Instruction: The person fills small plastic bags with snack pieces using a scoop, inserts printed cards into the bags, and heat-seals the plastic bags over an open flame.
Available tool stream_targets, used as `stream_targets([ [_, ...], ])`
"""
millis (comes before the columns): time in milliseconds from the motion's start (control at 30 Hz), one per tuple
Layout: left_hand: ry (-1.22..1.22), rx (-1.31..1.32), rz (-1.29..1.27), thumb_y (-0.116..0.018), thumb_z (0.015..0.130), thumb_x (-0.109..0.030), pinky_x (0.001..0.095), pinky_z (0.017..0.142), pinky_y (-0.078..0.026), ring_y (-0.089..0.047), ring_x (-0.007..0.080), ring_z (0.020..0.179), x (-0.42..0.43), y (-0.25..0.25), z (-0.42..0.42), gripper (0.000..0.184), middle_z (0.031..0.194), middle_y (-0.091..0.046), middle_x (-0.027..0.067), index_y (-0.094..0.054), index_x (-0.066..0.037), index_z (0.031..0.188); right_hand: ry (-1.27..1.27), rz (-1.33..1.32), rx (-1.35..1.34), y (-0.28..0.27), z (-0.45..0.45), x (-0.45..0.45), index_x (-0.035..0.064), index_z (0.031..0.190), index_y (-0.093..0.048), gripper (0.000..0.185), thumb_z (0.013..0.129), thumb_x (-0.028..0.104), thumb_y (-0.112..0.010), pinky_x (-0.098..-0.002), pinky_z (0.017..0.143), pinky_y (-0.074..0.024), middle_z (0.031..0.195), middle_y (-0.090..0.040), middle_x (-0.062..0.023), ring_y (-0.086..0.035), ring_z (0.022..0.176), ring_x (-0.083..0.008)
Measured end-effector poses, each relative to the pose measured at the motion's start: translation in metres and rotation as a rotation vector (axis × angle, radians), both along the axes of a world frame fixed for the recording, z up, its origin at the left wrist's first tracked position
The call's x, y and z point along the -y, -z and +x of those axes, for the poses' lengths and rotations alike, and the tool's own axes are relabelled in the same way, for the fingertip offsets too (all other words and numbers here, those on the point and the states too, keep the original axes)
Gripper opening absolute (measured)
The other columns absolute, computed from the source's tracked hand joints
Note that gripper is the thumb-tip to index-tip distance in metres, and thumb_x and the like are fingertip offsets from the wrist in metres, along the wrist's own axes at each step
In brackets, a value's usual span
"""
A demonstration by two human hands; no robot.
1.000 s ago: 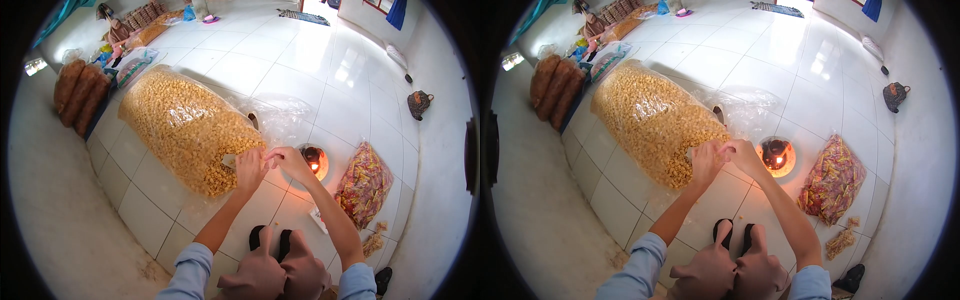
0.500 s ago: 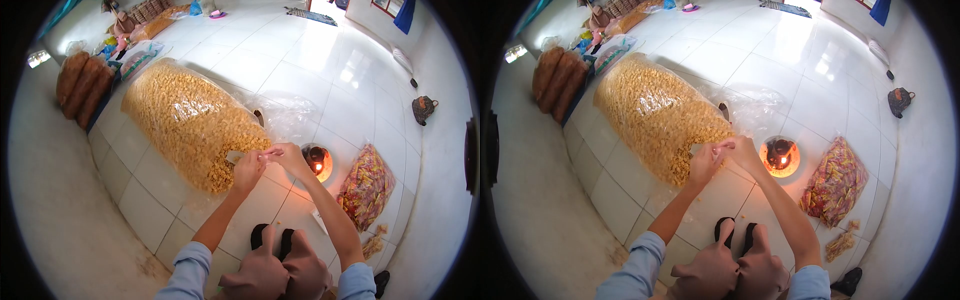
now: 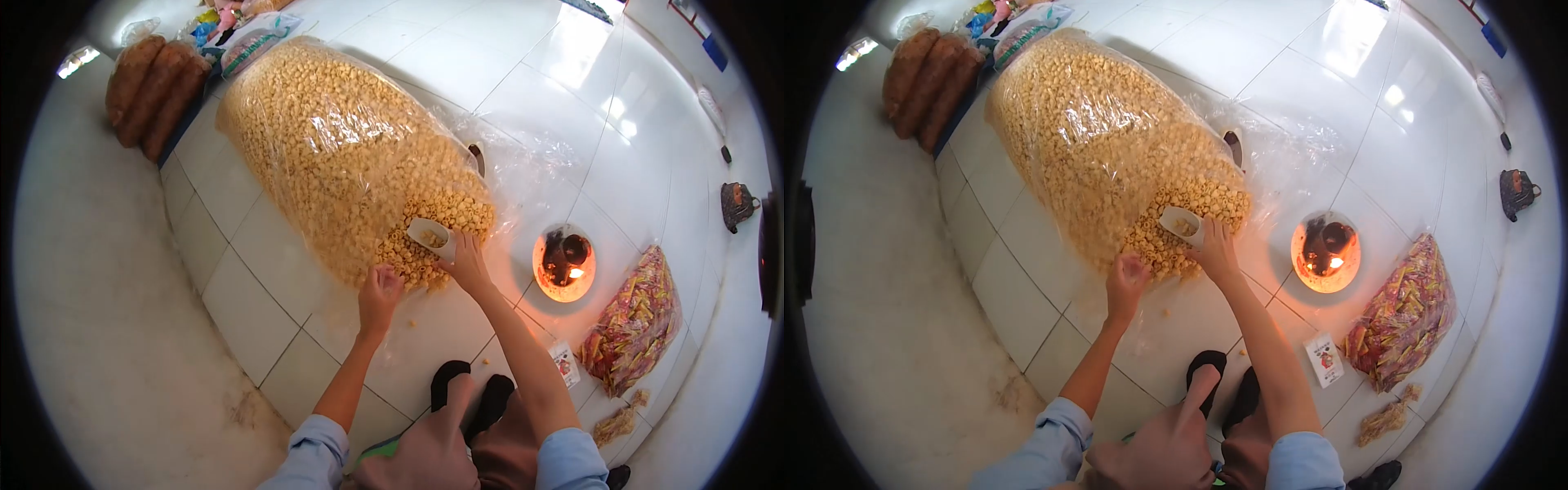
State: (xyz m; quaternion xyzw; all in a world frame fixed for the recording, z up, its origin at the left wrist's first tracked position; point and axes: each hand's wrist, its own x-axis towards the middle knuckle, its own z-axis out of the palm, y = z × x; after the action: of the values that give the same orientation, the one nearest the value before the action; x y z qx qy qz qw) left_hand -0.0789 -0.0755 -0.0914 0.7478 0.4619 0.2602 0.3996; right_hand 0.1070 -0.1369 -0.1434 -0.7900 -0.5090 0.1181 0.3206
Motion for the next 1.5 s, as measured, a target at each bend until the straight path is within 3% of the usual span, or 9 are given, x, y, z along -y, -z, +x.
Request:
stream_targets([
  [267,0.016,0.030,-0.017,-0.065,0.077,-0.016,0.0282,0.068,-0.047,-0.058,0.0160,0.077,-0.002,0.007,0.005,0.030,0.081,-0.058,0.0059,-0.048,-0.004,0.099,0.065,0.018,-0.006,0.003,0.007,-0.009,0.0002,0.112,-0.042,0.066,0.056,0.014,-0.075,-0.0389,0.086,-0.0397,0.107,-0.044,-0.0156,-0.044,0.101,-0.0338],
  [367,0.041,0.074,-0.032,-0.064,0.078,-0.017,0.0289,0.065,-0.048,-0.058,0.0165,0.077,-0.003,0.003,0.005,0.031,0.081,-0.058,0.0065,-0.047,-0.004,0.102,0.024,0.046,-0.042,-0.038,0.021,0.006,0.0030,0.111,-0.043,0.064,0.056,0.012,-0.074,-0.0384,0.082,-0.0430,0.105,-0.044,-0.0145,-0.044,0.100,-0.0339],
  [533,0.042,0.130,-0.068,-0.063,0.078,-0.017,0.0293,0.065,-0.049,-0.058,0.0152,0.074,-0.006,0.000,0.008,0.032,0.081,-0.058,0.0055,-0.047,-0.005,0.102,-0.125,-0.241,0.338,-0.054,0.046,0.037,-0.0019,0.106,-0.044,0.061,0.056,0.014,-0.074,-0.0368,0.077,-0.0461,0.099,-0.047,-0.0127,-0.046,0.096,-0.0301],
  [633,0.039,0.057,-0.019,-0.064,0.078,-0.017,0.0290,0.064,-0.049,-0.058,0.0146,0.072,-0.008,0.001,0.007,0.031,0.079,-0.058,0.0049,-0.047,-0.006,0.102,-0.147,-0.443,0.478,-0.049,0.044,0.033,-0.0033,0.106,-0.044,0.062,0.054,0.015,-0.074,-0.0370,0.076,-0.0468,0.096,-0.048,-0.0117,-0.046,0.094,-0.0284],
  [733,0.040,0.077,-0.044,-0.064,0.078,-0.017,0.0286,0.064,-0.049,-0.058,0.0150,0.071,-0.007,0.003,0.006,0.031,0.076,-0.058,0.0047,-0.047,-0.006,0.101,-0.129,-0.444,0.491,-0.027,0.035,0.022,-0.0020,0.107,-0.044,0.064,0.053,0.017,-0.074,-0.0376,0.076,-0.0468,0.097,-0.048,-0.0117,-0.046,0.096,-0.0287],
  [833,0.041,0.002,-0.026,-0.064,0.078,-0.017,0.0284,0.064,-0.049,-0.058,0.0157,0.069,-0.008,0.007,0.006,0.031,0.075,-0.058,0.0048,-0.046,-0.007,0.101,-0.077,-0.411,0.190,-0.011,0.022,0.008,-0.0007,0.111,-0.044,0.066,0.055,0.015,-0.073,-0.0378,0.082,-0.0446,0.101,-0.048,-0.0139,-0.045,0.099,-0.0319],
  [1067,0.044,0.039,-0.014,-0.066,0.076,-0.015,0.0286,0.065,-0.049,-0.059,0.0160,0.069,-0.011,0.012,0.007,0.034,0.075,-0.059,0.0059,-0.045,-0.007,0.102,-0.026,-0.198,-0.032,0.004,0.014,-0.001,-0.0016,0.117,-0.041,0.069,0.057,0.013,-0.072,-0.0388,0.086,-0.0415,0.111,-0.047,-0.0173,-0.046,0.102,-0.0353],
  [1300,0.075,0.149,0.059,-0.066,0.075,-0.014,0.0267,0.066,-0.048,-0.059,0.0153,0.072,-0.012,-0.011,0.037,0.036,0.077,-0.059,0.0064,-0.045,-0.005,0.104,-0.080,0.039,-0.109,-0.056,0.046,0.015,0.0019,0.116,-0.043,0.060,0.062,0.012,-0.068,-0.0368,0.087,-0.0403,0.109,-0.047,-0.0161,-0.046,0.103,-0.0324],
  [1500,0.204,0.313,0.109,-0.070,0.071,-0.014,0.0282,0.064,-0.045,-0.056,0.0160,0.068,-0.021,-0.021,0.076,0.044,0.072,-0.055,0.0057,-0.044,-0.004,0.105,-0.169,0.031,0.044,-0.173,0.080,0.035,0.0033,0.118,-0.043,0.060,0.064,0.010,-0.066,-0.0363,0.089,-0.0396,0.115,-0.046,-0.0129,-0.045,0.105,-0.0293],
])
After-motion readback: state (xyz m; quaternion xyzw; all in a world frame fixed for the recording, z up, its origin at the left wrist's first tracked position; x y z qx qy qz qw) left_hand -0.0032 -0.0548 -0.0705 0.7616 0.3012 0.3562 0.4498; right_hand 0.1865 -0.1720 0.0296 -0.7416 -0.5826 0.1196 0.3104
